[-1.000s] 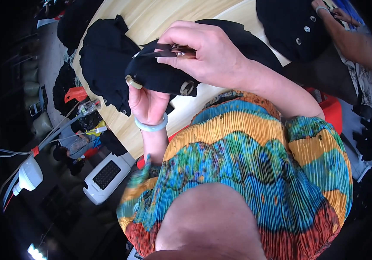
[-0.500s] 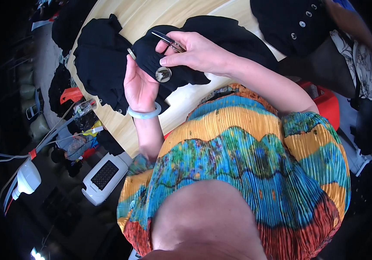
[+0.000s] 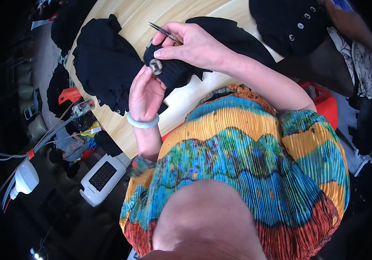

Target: Trimming loose threads from black garments around grommet areas using small snips.

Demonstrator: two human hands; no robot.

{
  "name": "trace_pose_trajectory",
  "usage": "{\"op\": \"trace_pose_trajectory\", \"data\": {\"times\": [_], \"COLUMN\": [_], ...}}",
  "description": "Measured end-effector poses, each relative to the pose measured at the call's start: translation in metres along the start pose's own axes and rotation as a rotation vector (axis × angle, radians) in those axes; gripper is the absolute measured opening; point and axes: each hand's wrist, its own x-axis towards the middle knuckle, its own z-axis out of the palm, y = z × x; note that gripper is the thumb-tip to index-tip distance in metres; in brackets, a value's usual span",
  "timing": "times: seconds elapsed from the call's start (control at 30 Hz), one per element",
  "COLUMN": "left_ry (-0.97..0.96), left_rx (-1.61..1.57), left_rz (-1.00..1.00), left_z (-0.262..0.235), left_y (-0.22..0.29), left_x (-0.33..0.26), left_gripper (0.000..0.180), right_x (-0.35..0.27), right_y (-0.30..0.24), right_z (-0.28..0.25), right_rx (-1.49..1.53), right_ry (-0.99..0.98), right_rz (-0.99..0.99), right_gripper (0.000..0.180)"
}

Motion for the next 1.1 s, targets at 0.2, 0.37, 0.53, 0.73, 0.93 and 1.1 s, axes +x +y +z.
{"op": "trace_pose_trajectory", "data": {"times": [0.2,0.37,0.53,0.73,0.93,1.1], "left_ry": [-0.165,-0.187,-0.187,-0.344,-0.249,-0.224], "left_rx": [-0.502,-0.439,-0.144,-0.059,-0.029,-0.004], "left_rz": [-0.034,-0.009,0.094,0.172,0.204,0.314], "left_z": [0.000,-0.005,0.005,0.000,0.008,0.010], "left_y": [0.000,-0.003,-0.007,-0.007,-0.003,-0.002], "left_x": [-0.003,-0.002,0.000,-0.003,-0.012,-0.013], "left_gripper": [0.037,0.037,0.036,0.033,0.036,0.035], "right_x": [-0.006,-0.020,-0.020,-0.019,-0.010,-0.026], "right_y": [-0.010,-0.027,-0.016,-0.017,-0.028,-0.033], "right_z": [0.000,0.004,0.012,0.008,-0.003,-0.004], "right_rx": [-0.013,-0.269,-0.480,-0.632,-0.532,-0.493], "right_ry": [0.066,-0.041,0.055,0.032,0.194,0.162], "right_rz": [-0.039,-0.197,-0.437,-0.563,-0.524,-0.463], "right_gripper": [0.021,0.026,0.021,0.024,0.015,0.019]}}
